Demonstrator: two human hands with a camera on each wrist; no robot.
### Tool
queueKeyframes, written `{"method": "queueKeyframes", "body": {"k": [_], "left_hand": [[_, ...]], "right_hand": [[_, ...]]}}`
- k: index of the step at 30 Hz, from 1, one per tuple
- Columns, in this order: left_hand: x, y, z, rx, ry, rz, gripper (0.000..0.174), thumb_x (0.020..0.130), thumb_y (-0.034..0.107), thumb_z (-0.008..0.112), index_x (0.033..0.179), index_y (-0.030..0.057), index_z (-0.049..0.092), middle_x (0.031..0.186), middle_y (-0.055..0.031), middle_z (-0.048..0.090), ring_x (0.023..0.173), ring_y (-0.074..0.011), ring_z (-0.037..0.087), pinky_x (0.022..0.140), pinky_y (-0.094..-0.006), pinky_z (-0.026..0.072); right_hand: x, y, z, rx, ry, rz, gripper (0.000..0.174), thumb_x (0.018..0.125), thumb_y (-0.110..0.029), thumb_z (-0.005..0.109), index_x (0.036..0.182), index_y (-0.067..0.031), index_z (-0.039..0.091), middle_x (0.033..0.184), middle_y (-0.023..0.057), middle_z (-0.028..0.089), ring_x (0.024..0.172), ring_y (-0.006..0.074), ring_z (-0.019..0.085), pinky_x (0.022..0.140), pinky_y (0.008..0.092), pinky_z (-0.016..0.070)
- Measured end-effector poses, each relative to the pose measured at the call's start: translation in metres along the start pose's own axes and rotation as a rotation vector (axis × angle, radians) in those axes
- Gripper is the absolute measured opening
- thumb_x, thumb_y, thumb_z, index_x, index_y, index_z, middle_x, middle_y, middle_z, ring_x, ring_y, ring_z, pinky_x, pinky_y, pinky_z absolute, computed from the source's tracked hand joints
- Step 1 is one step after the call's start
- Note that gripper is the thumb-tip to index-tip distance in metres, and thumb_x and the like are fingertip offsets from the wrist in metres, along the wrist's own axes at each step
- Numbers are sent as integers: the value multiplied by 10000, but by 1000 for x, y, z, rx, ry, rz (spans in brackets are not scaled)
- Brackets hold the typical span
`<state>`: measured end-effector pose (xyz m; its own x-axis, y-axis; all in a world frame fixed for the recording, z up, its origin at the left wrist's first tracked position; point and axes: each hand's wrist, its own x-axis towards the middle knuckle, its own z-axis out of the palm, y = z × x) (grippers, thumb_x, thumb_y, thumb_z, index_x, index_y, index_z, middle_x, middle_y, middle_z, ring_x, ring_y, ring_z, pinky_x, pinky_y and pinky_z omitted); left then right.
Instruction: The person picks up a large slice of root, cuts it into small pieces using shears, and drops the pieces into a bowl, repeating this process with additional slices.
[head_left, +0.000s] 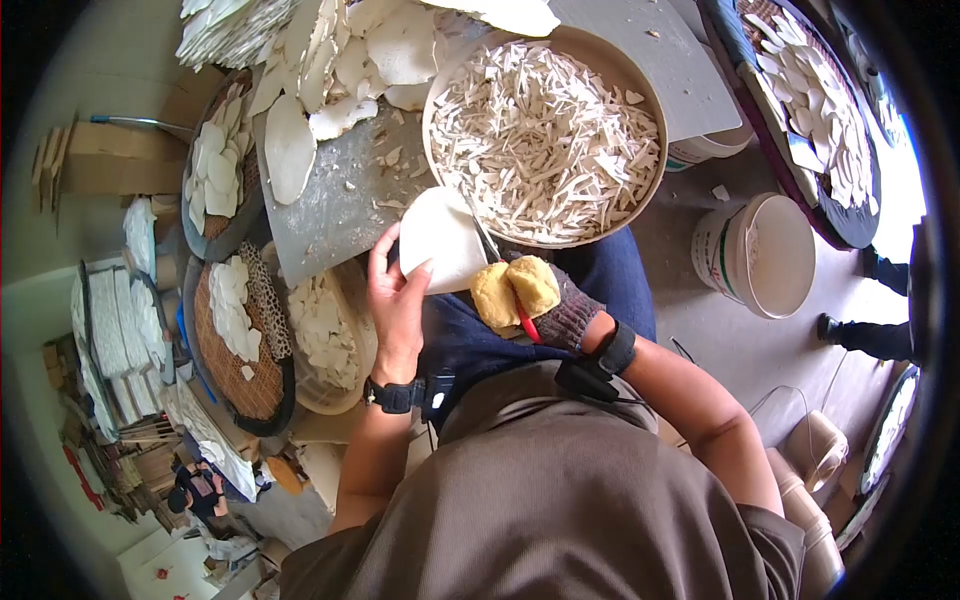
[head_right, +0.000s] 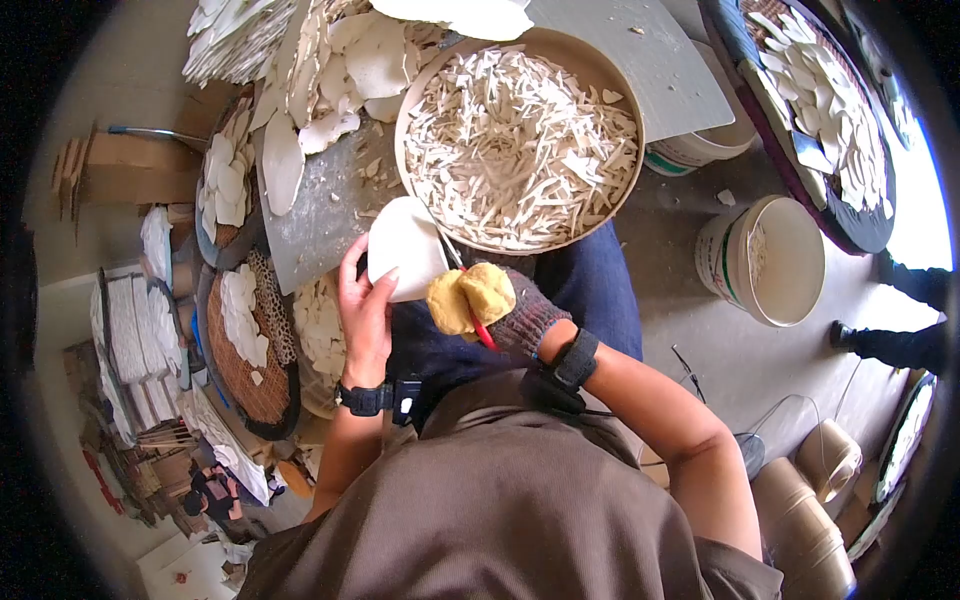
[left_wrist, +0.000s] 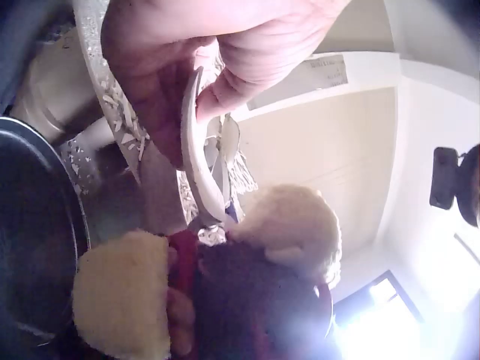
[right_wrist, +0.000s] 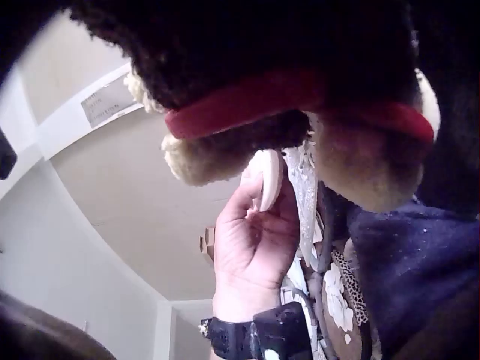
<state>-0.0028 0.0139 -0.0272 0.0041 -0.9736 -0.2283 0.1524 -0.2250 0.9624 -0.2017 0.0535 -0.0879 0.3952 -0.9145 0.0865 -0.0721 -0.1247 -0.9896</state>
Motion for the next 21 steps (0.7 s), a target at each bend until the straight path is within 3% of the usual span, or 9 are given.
{"method": "queueKeyframes", "body": {"k": [3,4,6,8,12,18,20,21], "left_hand": [[-4,-1,5,2,-8,4,559,844,-43,577,1354,41,366,1178,-104,580,1053,-131,553,916,-270,441],[-4,-4,4,37,-7,22,562,853,-43,567,1369,37,360,1179,-90,573,1042,-118,551,903,-260,444],[-4,-7,6,89,16,60,547,859,-43,561,1365,29,368,1181,-85,569,1036,-114,552,895,-256,449],[-2,-9,7,127,4,73,537,863,-41,557,1364,19,373,1182,-83,567,1028,-112,556,889,-254,453],[3,-4,-1,119,-61,-5,533,870,-36,549,1368,5,367,1184,-84,567,1013,-110,565,877,-250,461],[11,7,-5,60,-154,-96,554,865,-37,551,1381,11,352,1188,-99,572,994,-118,583,852,-247,481],[11,12,-5,44,-202,-174,562,862,-39,554,1383,19,351,1174,-106,582,980,-122,591,840,-252,490],[11,17,-5,47,-220,-227,565,860,-40,557,1383,23,351,1163,-109,588,969,-123,596,833,-255,495]], "right_hand": [[2,-18,-8,-266,-2,-56,237,839,-159,669,1035,-49,594,1008,83,643,931,184,617,834,298,484],[3,-19,-8,-78,-3,-28,213,858,-164,645,1029,-48,596,984,79,649,924,180,623,820,300,489],[2,-19,-7,76,10,79,340,718,-234,699,999,-69,602,946,111,638,892,276,614,792,358,501],[-1,-16,-8,176,2,159,403,650,-269,728,984,-80,605,922,124,633,872,321,612,775,386,508],[-5,6,0,380,40,254,403,651,-271,736,982,-83,603,905,116,636,857,314,618,763,378,510],[-5,12,2,380,75,180,380,630,-261,750,943,-97,611,873,106,636,823,310,623,742,372,513],[-5,15,-1,-257,146,-147,366,625,-260,751,927,-106,613,870,105,633,817,310,623,732,375,516],[-7,12,-2,-125,114,-42,373,627,-264,750,935,-107,611,880,106,632,823,308,622,736,374,516]]}}
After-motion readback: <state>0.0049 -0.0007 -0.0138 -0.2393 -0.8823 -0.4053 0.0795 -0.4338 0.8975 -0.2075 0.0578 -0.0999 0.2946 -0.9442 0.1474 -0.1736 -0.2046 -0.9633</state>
